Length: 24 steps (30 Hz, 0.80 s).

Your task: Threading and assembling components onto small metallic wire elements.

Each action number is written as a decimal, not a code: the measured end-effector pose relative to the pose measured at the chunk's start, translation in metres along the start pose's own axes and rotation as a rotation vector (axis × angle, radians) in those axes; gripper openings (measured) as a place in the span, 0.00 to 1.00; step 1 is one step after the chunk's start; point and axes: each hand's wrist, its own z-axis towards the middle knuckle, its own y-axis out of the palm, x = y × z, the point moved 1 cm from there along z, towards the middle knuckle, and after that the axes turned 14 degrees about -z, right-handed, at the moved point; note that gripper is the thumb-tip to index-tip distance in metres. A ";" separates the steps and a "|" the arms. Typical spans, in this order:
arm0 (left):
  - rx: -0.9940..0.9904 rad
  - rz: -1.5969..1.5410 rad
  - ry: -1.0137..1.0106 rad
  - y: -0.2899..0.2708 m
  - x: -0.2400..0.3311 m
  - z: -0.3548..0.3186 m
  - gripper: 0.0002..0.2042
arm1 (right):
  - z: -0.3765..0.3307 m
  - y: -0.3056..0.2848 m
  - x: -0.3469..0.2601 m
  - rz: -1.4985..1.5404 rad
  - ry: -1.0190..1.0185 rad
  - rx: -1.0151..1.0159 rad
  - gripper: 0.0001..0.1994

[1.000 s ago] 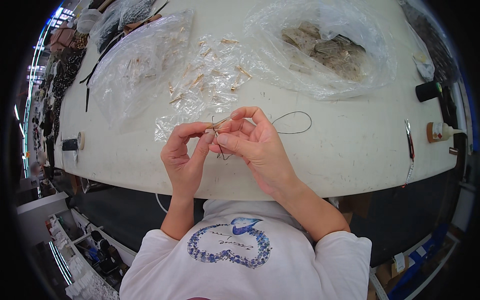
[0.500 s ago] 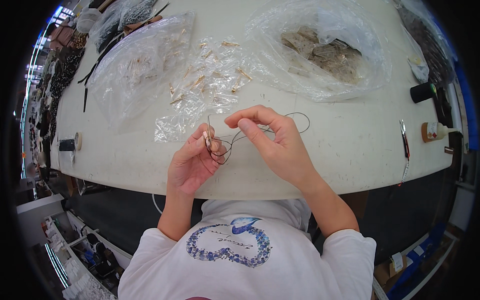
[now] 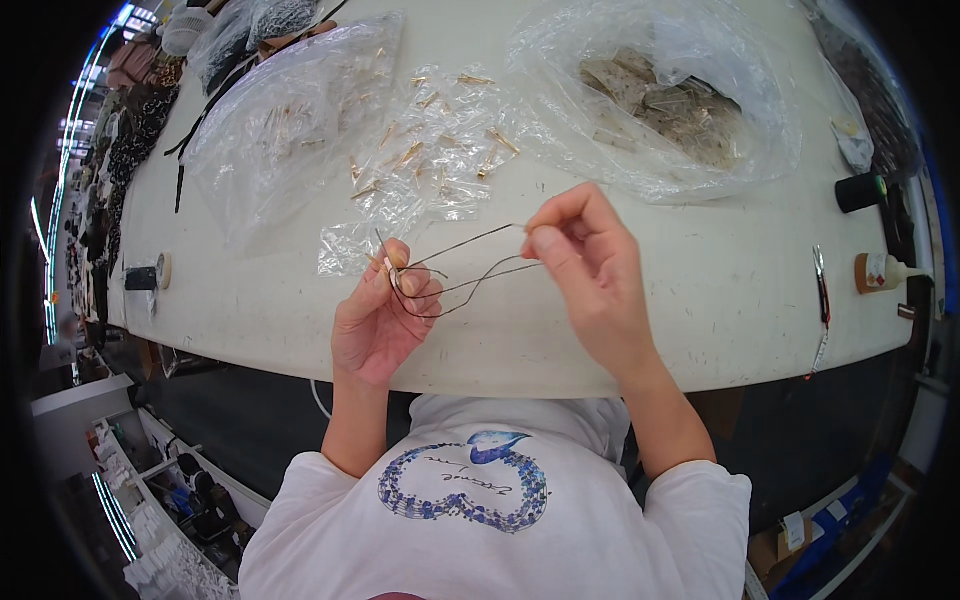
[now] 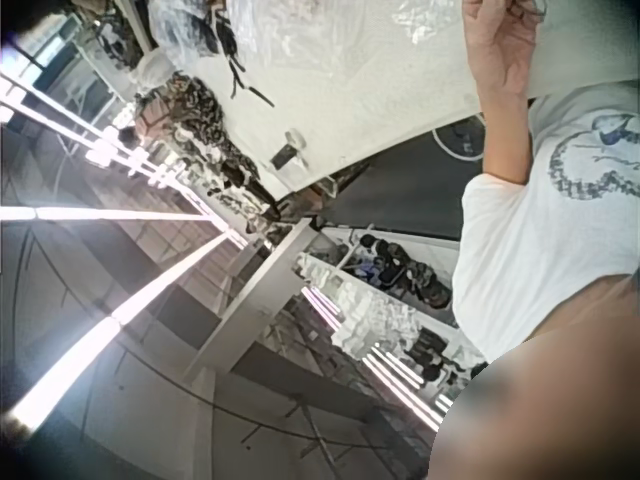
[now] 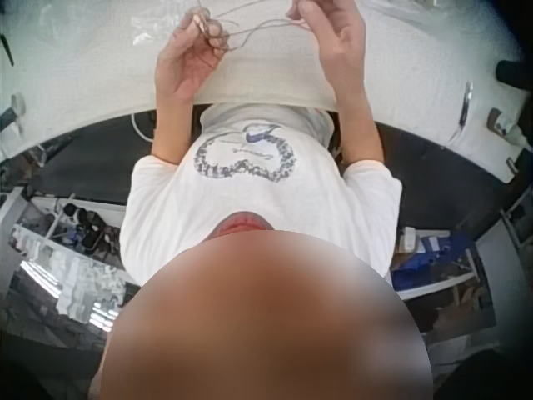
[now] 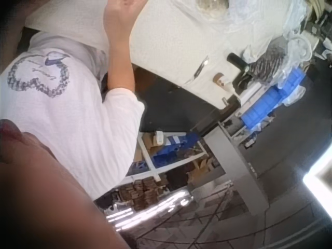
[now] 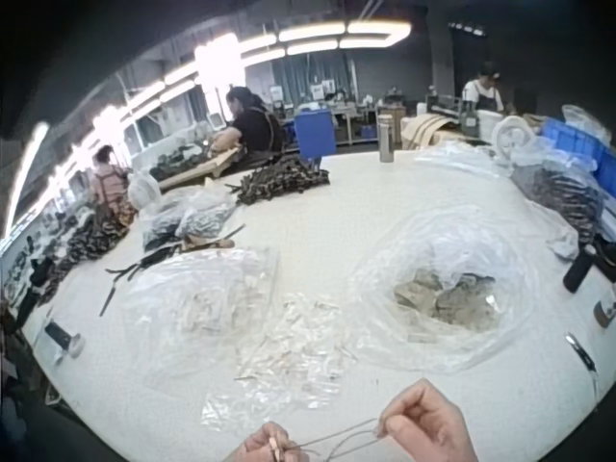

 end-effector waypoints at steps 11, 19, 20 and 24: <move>0.234 0.600 0.296 0.005 0.046 -0.020 0.06 | -0.007 -0.222 0.005 0.350 -0.124 0.502 0.09; 0.274 0.569 0.331 0.003 0.058 -0.027 0.06 | -0.034 -0.326 0.000 0.481 -0.338 0.563 0.17; 0.297 0.575 0.328 0.004 0.060 -0.027 0.06 | -0.038 -0.342 0.003 0.462 -0.340 0.522 0.15; 0.274 0.559 0.340 0.000 0.067 -0.030 0.06 | -0.051 -0.376 0.007 0.468 -0.320 0.588 0.12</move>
